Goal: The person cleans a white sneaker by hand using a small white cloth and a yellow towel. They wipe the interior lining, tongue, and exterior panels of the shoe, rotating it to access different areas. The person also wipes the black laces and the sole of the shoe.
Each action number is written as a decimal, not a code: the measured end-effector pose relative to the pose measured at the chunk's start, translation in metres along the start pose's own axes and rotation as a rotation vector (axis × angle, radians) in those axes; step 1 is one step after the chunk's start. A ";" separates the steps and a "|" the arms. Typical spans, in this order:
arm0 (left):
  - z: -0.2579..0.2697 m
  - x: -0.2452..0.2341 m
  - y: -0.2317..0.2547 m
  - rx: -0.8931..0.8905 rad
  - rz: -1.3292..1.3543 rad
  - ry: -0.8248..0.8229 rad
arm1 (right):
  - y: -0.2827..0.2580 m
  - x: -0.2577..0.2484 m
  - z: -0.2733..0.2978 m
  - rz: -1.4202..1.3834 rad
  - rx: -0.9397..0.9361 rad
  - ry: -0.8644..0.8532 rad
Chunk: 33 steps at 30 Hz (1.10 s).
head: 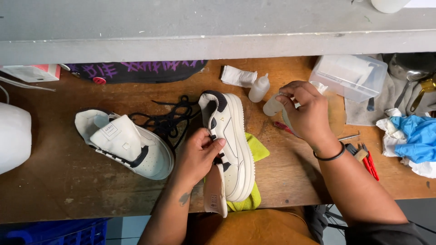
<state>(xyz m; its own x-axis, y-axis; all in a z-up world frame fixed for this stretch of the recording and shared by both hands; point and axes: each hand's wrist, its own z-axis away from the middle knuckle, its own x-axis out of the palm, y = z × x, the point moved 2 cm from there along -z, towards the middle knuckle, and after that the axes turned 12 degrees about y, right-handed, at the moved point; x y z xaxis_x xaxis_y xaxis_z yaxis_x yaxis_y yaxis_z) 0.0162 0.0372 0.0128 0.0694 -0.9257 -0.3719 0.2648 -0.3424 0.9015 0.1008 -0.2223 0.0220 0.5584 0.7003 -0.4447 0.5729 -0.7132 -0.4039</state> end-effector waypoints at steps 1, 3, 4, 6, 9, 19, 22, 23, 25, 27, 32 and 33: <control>0.000 0.000 0.000 -0.004 0.117 -0.020 | 0.001 -0.001 -0.002 -0.068 0.046 -0.013; 0.000 -0.001 -0.003 -0.033 0.233 -0.026 | 0.004 -0.004 -0.004 -0.151 0.100 -0.048; 0.002 -0.003 -0.008 -0.020 0.344 -0.066 | 0.004 -0.006 -0.004 -0.151 0.080 -0.048; 0.001 -0.005 -0.013 -0.016 0.456 -0.081 | 0.001 -0.010 -0.004 -0.171 0.058 -0.061; 0.002 -0.004 -0.017 -0.104 0.675 -0.252 | -0.008 -0.019 -0.002 -0.060 -0.025 -0.045; -0.001 -0.007 -0.022 -0.170 0.700 -0.294 | 0.002 -0.014 0.008 0.030 -0.100 -0.130; 0.000 -0.008 -0.021 -0.162 0.728 -0.284 | 0.009 -0.012 0.011 0.073 -0.109 -0.134; 0.001 -0.009 -0.021 -0.148 0.751 -0.281 | 0.011 -0.011 0.012 0.095 -0.120 -0.132; 0.004 -0.016 -0.016 -0.136 0.598 -0.189 | 0.015 -0.006 0.016 0.072 -0.183 -0.117; 0.008 -0.023 -0.009 -0.124 0.445 -0.099 | 0.019 -0.004 0.019 0.049 -0.245 -0.101; 0.013 -0.035 -0.002 -0.088 0.270 -0.026 | 0.017 -0.010 0.021 -0.007 -0.140 -0.075; 0.009 -0.033 -0.009 -0.087 0.271 -0.024 | 0.018 -0.011 0.019 -0.008 -0.142 -0.074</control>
<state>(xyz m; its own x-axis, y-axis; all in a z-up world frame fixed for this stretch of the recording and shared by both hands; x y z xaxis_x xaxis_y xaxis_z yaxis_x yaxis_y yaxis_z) 0.0027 0.0692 0.0194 0.1268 -0.9853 -0.1142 0.3215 -0.0681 0.9445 0.0933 -0.2437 0.0043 0.5105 0.6984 -0.5016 0.6593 -0.6924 -0.2931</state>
